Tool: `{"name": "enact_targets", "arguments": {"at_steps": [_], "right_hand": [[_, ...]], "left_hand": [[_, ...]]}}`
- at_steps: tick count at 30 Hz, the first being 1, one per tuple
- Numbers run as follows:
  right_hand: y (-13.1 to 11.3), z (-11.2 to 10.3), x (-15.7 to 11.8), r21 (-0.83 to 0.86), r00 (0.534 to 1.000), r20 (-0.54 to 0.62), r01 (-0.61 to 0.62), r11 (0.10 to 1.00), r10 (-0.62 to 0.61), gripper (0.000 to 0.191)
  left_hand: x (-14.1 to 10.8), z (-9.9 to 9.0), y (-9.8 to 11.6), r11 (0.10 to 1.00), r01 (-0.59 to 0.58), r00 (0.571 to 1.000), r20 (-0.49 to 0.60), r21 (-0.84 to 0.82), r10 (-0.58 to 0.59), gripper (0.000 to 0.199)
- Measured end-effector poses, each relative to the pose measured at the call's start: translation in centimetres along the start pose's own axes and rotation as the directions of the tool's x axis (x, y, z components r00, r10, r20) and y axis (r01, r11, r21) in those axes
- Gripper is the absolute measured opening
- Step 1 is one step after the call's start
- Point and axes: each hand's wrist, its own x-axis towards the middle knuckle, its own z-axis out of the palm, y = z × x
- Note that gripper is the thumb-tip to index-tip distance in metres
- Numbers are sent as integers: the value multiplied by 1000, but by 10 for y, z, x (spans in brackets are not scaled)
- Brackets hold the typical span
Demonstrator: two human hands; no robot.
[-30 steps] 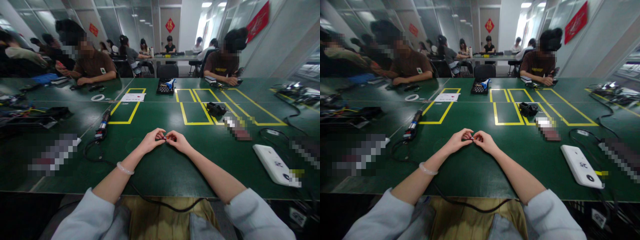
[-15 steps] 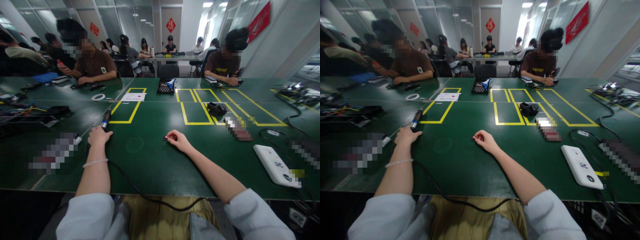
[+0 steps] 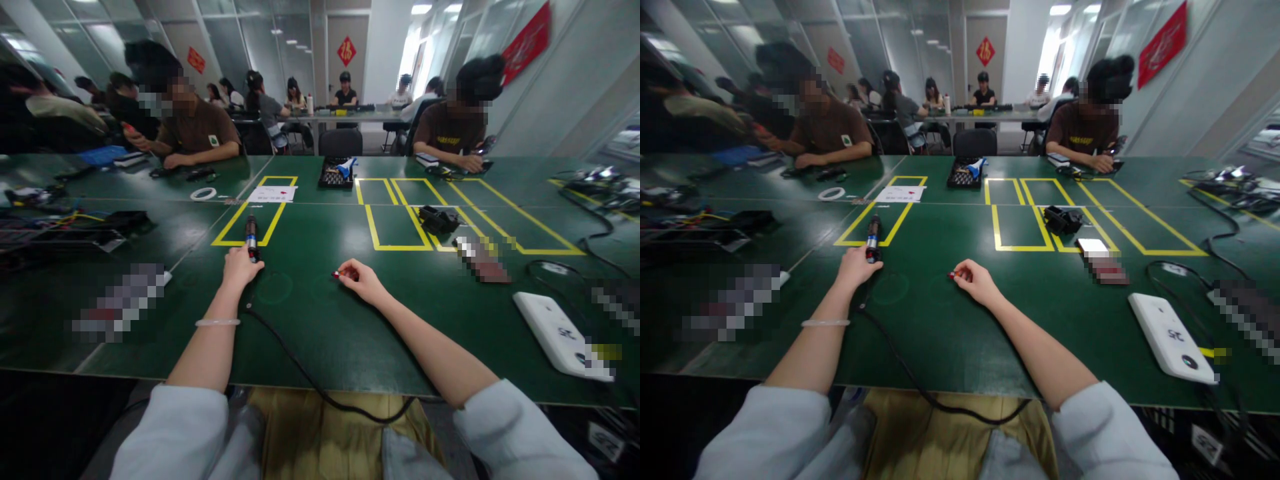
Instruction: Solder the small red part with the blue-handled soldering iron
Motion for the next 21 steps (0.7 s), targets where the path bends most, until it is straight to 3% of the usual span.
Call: {"name": "enact_targets", "arguments": {"at_steps": [3,10,16,21], "right_hand": [[3,0,0,6,999,11,42,999,-42,13],[3,0,-1,-102,989,-4,145,984,-146,5],[-5,-1,-3,-200,979,14,202,959,-203,2],[-7,1,-4,-279,983,64,182,943,-171,3]], "left_hand": [[-8,10,33,999,-11,1000,-11,47,12,51],[-37,36,101,939,-321,943,47,-127,329,66],[-59,44,132,832,-484,851,77,-270,520,71],[-69,40,141,801,-512,819,106,-310,564,72]]}}
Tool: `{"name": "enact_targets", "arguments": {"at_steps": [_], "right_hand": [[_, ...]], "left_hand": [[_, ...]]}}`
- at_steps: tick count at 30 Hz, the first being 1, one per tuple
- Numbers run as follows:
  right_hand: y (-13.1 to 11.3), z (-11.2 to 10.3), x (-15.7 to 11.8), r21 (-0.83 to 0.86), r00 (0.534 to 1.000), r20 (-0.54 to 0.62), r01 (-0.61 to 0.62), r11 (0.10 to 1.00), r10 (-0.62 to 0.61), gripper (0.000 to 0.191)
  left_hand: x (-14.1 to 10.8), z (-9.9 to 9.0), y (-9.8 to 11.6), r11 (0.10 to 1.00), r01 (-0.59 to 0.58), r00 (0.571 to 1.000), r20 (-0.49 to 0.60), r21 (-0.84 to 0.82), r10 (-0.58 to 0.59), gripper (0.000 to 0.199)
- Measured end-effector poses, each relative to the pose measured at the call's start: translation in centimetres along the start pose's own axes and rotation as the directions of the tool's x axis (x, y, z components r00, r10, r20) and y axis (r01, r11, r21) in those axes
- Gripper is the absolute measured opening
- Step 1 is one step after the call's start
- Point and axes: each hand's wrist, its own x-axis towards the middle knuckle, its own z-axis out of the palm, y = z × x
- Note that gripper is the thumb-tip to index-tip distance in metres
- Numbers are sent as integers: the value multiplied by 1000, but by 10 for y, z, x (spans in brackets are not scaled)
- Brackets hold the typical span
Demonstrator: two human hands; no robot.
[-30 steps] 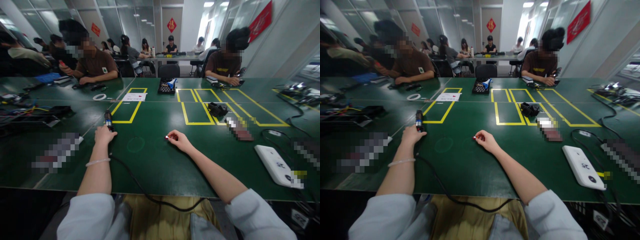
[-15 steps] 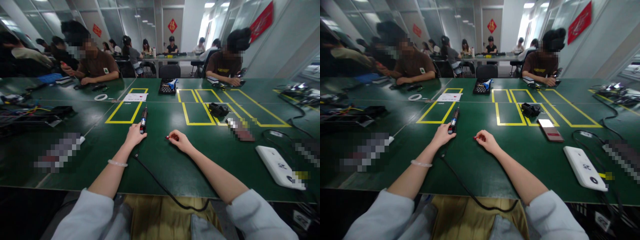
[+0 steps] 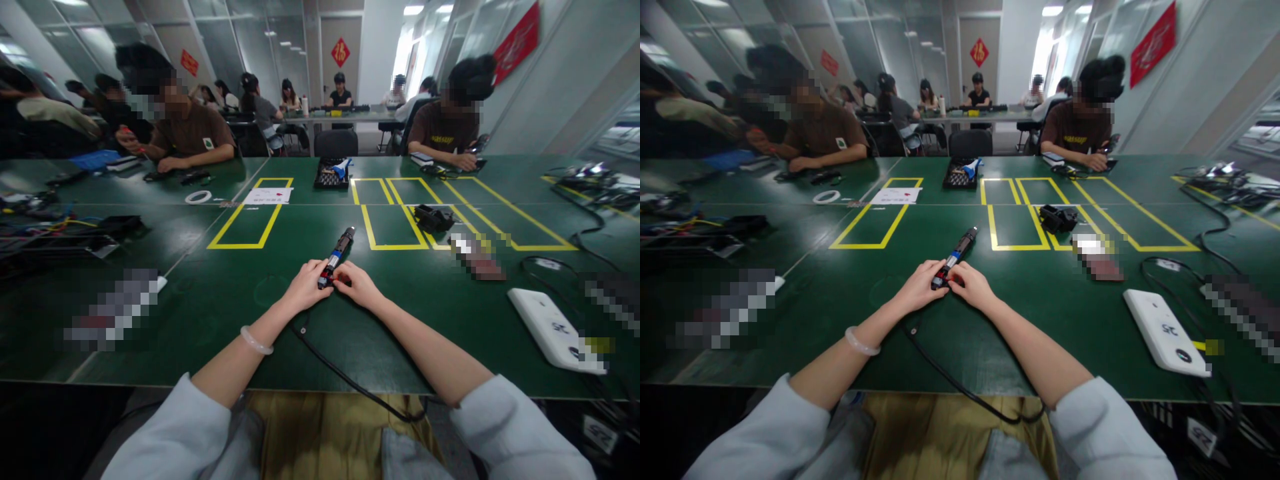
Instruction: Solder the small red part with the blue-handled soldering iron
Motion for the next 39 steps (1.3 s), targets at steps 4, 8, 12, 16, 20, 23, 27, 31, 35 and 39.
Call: {"name": "enact_targets", "arguments": {"at_steps": [4,8,12,16,20,23,27,31,35,39], "right_hand": [[2,1,0,2,1000,-17,-5,1000,5,3],[1,0,0,13,999,-54,8,1000,-8,9],[-2,-1,-1,-7,998,-66,21,1000,-22,13],[-2,-1,-1,-32,998,-64,12,999,-14,14],[-1,0,-1,-32,997,-74,-1,999,-1,13],[-1,-1,-1,-24,997,-80,9,1000,-11,13],[0,-1,-1,-27,998,-64,4,1000,-5,12],[2,-2,0,-17,999,-48,-5,1000,4,13],[4,-1,0,-15,999,-40,-9,1000,9,13],[6,-1,-1,-20,999,-37,-12,1000,11,13]], "left_hand": [[-2,-1,2,1000,7,1000,5,25,-7,72],[-3,-1,8,994,28,1000,-15,103,-27,69],[-3,1,17,972,59,997,-55,226,-47,64],[0,4,23,934,83,994,-89,347,-55,61],[3,5,25,918,80,995,-92,388,-48,60],[3,2,21,913,73,996,-77,401,-46,60],[-2,-9,9,903,68,997,-63,425,-46,62],[-10,-27,-16,877,141,990,-68,459,-124,64],[-16,-50,-56,815,303,952,-125,494,-278,64],[-25,-77,-103,719,505,860,-208,477,-466,65]]}}
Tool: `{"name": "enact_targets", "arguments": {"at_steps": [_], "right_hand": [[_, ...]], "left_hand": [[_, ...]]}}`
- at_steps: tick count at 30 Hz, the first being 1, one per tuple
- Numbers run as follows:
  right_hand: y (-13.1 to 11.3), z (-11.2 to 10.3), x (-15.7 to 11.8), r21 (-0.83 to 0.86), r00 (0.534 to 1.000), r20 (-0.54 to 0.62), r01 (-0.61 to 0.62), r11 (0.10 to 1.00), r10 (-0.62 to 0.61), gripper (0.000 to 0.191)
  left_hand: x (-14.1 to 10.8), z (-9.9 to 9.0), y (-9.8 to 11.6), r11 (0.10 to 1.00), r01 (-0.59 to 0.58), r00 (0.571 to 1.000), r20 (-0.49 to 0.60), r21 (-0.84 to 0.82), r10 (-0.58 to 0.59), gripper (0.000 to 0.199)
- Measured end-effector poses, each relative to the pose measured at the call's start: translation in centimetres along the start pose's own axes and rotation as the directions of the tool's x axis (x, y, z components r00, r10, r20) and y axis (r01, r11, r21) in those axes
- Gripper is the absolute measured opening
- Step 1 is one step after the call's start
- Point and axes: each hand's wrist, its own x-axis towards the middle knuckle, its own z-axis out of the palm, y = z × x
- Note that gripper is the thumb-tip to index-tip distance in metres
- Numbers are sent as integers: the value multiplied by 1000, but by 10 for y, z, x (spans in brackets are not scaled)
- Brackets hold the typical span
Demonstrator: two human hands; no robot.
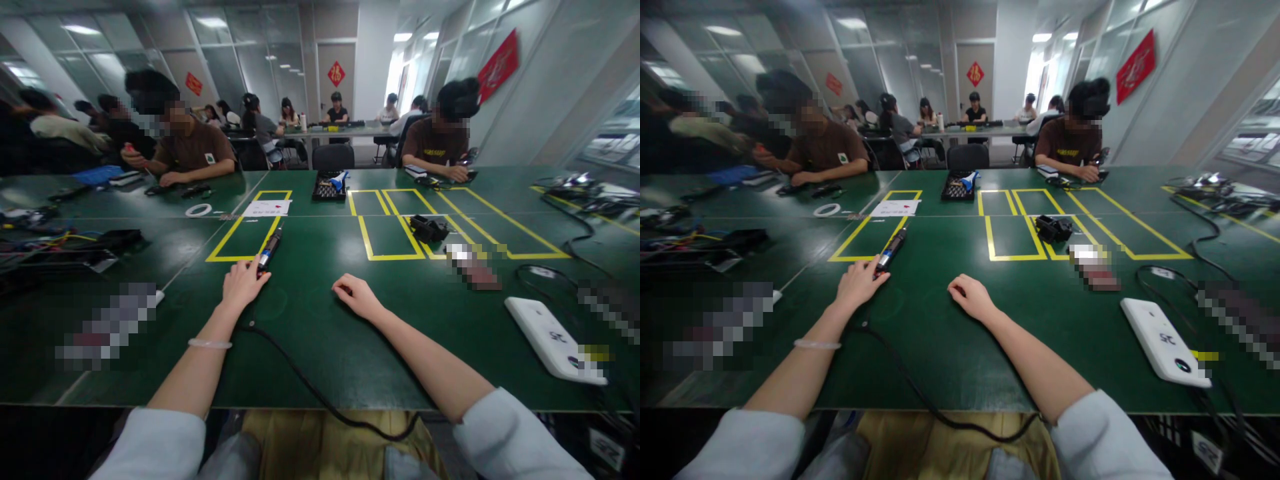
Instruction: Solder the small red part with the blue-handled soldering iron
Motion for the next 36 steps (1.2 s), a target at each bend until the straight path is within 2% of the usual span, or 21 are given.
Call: {"name": "enact_targets", "arguments": {"at_steps": [6,11,13,17,19,22,24,26,28,30,32,34,36], "right_hand": [[-1,-1,0,-3,1000,3,-3,1000,3,12],[-4,-3,0,-1,1000,5,-13,1000,13,12],[-4,-3,0,3,1000,9,-19,1000,19,12],[-3,-2,0,3,1000,10,-15,1000,15,12],[-2,-2,0,2,1000,12,-10,1000,10,12],[-1,-1,0,1,1000,14,-8,1000,8,13],[0,-1,0,2,1000,12,-10,1000,10,13],[0,-1,1,8,1000,10,-13,1000,13,13],[0,-1,1,22,1000,10,-19,1000,18,14],[0,0,2,37,999,12,-30,999,30,14],[0,0,2,58,999,18,-47,997,46,14],[-1,0,2,96,998,26,-68,993,66,13],[-2,0,1,161,996,37,-82,984,77,14]], "left_hand": [[11,-4,-71,954,298,955,-3,25,-298,65],[9,-1,-103,862,505,862,-62,45,-502,57],[7,1,-108,840,541,839,-91,45,-536,54],[2,1,-107,888,458,873,-197,24,-445,52],[1,0,-104,898,440,880,-200,5,-430,51],[0,-3,-102,883,469,870,-155,-28,-467,42],[0,-4,-101,880,470,864,-168,-66,-474,36],[1,-4,-94,896,424,867,-226,-134,-445,35],[4,-2,-78,917,298,890,-270,-264,-367,35],[7,1,-51,891,108,941,-245,-441,-235,35],[6,3,-14,797,-74,988,-150,-599,-21,35],[2,3,28,700,-198,974,-60,-687,217,36],[-5,1,67,612,-261,917,6,-747,399,36]]}}
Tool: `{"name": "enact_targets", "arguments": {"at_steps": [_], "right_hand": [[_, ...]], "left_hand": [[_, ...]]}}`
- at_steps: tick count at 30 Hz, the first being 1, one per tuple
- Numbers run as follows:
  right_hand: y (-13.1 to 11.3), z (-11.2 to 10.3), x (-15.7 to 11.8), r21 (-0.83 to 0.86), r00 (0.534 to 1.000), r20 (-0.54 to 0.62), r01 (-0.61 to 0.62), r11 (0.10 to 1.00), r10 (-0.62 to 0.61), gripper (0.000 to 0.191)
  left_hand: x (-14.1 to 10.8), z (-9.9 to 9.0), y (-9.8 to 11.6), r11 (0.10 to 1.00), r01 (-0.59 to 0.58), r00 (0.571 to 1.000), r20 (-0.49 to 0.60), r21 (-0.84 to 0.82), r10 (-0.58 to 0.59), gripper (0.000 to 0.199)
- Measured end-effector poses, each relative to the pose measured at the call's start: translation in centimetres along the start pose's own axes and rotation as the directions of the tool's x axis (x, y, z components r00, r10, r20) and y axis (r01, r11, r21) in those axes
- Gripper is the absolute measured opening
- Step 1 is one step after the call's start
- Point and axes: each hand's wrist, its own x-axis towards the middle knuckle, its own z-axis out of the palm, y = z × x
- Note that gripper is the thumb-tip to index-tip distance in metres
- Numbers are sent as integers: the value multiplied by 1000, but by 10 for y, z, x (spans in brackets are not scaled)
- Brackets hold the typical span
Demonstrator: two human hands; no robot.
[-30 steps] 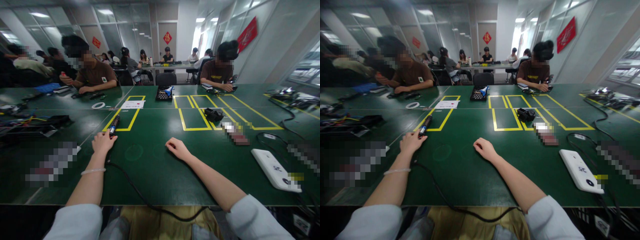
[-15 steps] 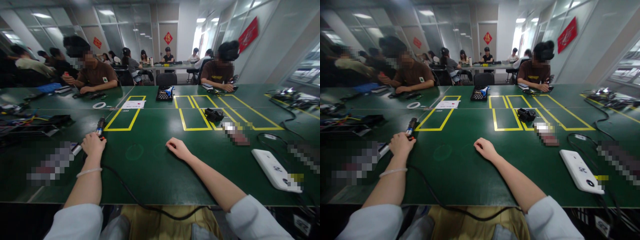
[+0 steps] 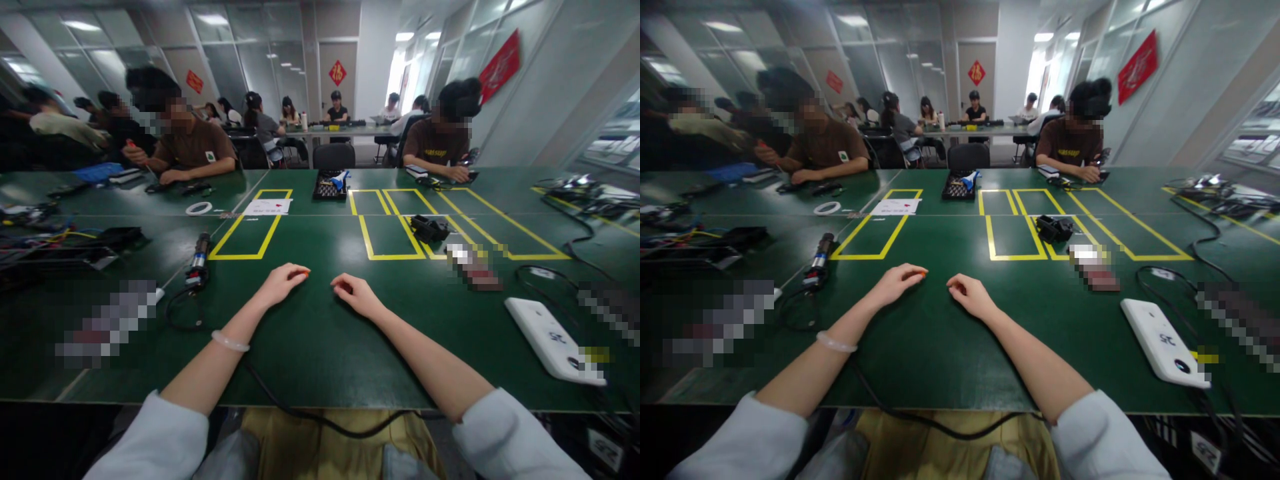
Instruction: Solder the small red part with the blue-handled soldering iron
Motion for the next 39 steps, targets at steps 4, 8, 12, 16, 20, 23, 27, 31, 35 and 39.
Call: {"name": "enact_targets", "arguments": {"at_steps": [4,8,12,16,20,23,27,31,35,39], "right_hand": [[-1,0,-2,95,998,55,20,995,-25,31],[1,1,-1,83,997,60,34,996,-39,15],[2,1,1,119,999,37,-31,992,27,18],[2,0,1,162,997,20,-78,984,76,20],[0,-1,0,119,998,23,-57,991,54,18],[-2,0,-1,75,999,36,-15,997,12,17],[-2,0,-1,96,999,42,-29,995,25,19],[-1,-1,-1,141,998,42,-59,988,54,17],[-3,-2,0,116,1000,-1,-28,993,28,13],[-3,-2,-1,93,1000,-2,-6,996,6,14]], "left_hand": [[9,39,37,943,119,958,286,-311,-26,49],[8,52,43,862,231,936,346,-451,-70,52],[4,52,37,821,271,943,310,-502,-122,49],[3,54,34,840,254,950,287,-479,-124,40],[1,58,33,893,193,961,264,-406,-87,38],[0,61,32,913,148,966,255,-380,-51,34],[-1,60,32,901,161,964,258,-403,-57,32],[-1,59,36,887,176,966,249,-427,-71,34],[-1,58,37,877,194,965,246,-439,-91,35],[-1,58,35,857,205,962,257,-473,-88,33]]}}
